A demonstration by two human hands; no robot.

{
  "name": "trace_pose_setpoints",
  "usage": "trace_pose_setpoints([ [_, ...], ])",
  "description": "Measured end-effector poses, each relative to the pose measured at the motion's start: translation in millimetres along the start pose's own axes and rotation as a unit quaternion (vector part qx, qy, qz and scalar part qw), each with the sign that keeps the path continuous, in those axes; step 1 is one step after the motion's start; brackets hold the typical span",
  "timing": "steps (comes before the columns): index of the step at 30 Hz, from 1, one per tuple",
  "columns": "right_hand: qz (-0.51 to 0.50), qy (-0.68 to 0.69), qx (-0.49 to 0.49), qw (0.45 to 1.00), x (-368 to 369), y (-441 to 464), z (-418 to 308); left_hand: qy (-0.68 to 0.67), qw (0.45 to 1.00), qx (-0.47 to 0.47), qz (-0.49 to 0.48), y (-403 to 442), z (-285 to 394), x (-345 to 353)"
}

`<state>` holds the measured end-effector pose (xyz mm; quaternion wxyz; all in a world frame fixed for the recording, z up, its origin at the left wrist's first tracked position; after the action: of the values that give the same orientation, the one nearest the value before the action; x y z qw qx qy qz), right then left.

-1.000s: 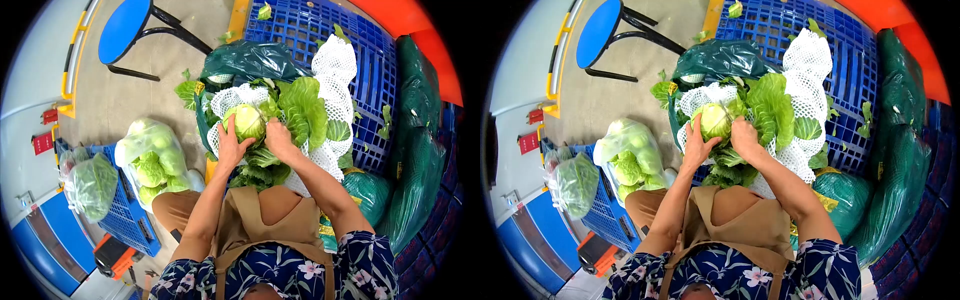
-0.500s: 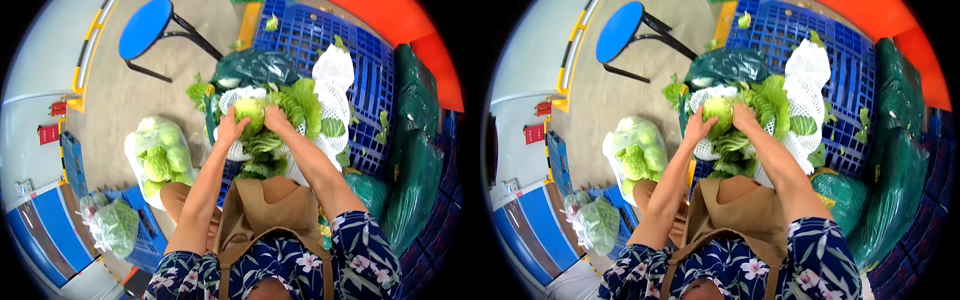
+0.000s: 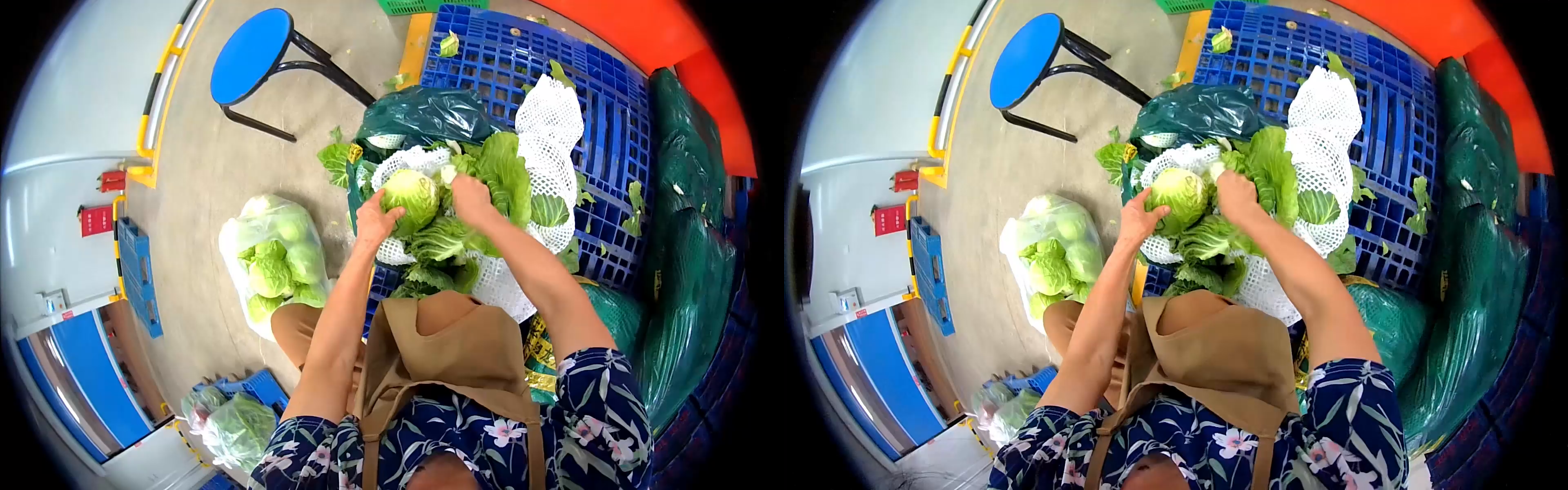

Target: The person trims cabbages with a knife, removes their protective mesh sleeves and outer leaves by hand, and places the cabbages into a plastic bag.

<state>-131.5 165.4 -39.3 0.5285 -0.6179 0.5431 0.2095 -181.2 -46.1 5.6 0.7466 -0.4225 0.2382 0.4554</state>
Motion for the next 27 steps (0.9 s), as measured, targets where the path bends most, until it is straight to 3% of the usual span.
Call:
trace_pose_setpoints([
  [2,0.06,0.1,-0.007,0.993,-15,0,3,-0.044,0.999,-0.005,0.016,2,4,-2],
  [3,0.088,0.152,-0.01,0.984,-28,-4,-3,-0.148,0.987,-0.058,0.003,9,-5,4],
  [4,0.015,0.202,-0.031,0.979,-25,5,-9,-0.25,0.962,-0.109,-0.007,20,-13,10],
  [6,0.003,0.32,-0.136,0.938,-21,0,-25,-0.405,0.895,-0.187,-0.033,17,2,7],
  [8,-0.05,0.448,-0.246,0.858,-9,8,-40,-0.489,0.845,-0.201,-0.077,25,8,11],
  [9,-0.012,0.434,-0.238,0.869,-6,12,-42,-0.529,0.817,-0.208,-0.1,30,11,13],
  [11,0.061,0.401,-0.221,0.887,0,18,-50,-0.501,0.842,-0.155,-0.128,44,36,8],
  [12,0.118,0.471,-0.24,0.84,6,29,-52,-0.47,0.862,-0.131,-0.138,52,51,3],
  [13,0.102,0.5,-0.183,0.84,-2,44,-47,-0.441,0.879,-0.107,-0.144,57,60,-2],
  [14,0.156,0.525,-0.163,0.821,-7,49,-43,-0.48,0.856,-0.077,-0.178,54,70,-4],
  [15,0.211,0.548,-0.142,0.797,-11,54,-39,-0.467,0.876,-0.072,-0.101,53,71,-17],
  [17,0.226,0.626,0.05,0.744,-2,72,-8,-0.429,0.9,-0.062,0.052,45,70,-42],
  [18,0.221,0.697,0.089,0.676,1,69,-1,-0.349,0.933,-0.012,0.083,55,50,-31],
  [19,0.224,0.688,0.129,0.678,1,65,6,-0.281,0.958,0.041,0.025,58,32,-7],
  [21,0.276,0.656,0.183,0.678,7,62,29,-0.01,0.984,0.174,-0.041,44,23,24],
  [23,0.283,0.634,0.201,0.691,-5,49,55,-0.086,0.986,0.119,-0.077,40,6,34],
  [24,0.303,0.574,0.199,0.734,-6,52,81,-0.092,0.985,0.095,-0.107,36,3,25],
  [25,0.319,0.595,0.169,0.718,-8,53,93,-0.098,0.983,0.07,-0.138,30,5,18],
  [26,0.279,0.487,0.181,0.808,-22,45,91,0.045,0.987,0.011,-0.156,26,8,9],
  [27,0.234,0.371,0.19,0.878,-34,36,85,0.118,0.984,0.052,-0.126,26,17,9],
])
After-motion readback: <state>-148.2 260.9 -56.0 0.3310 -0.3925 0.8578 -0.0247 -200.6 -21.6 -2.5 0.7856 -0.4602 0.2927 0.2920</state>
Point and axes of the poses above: each hand's wrist, its own y-axis towards the middle knuckle, its own x-axis out of the palm, z = x × y, the point moved 6 cm from there along y, towards the middle knuckle, and after that the axes turned 3 degrees about -y, right-handed, at the moved point
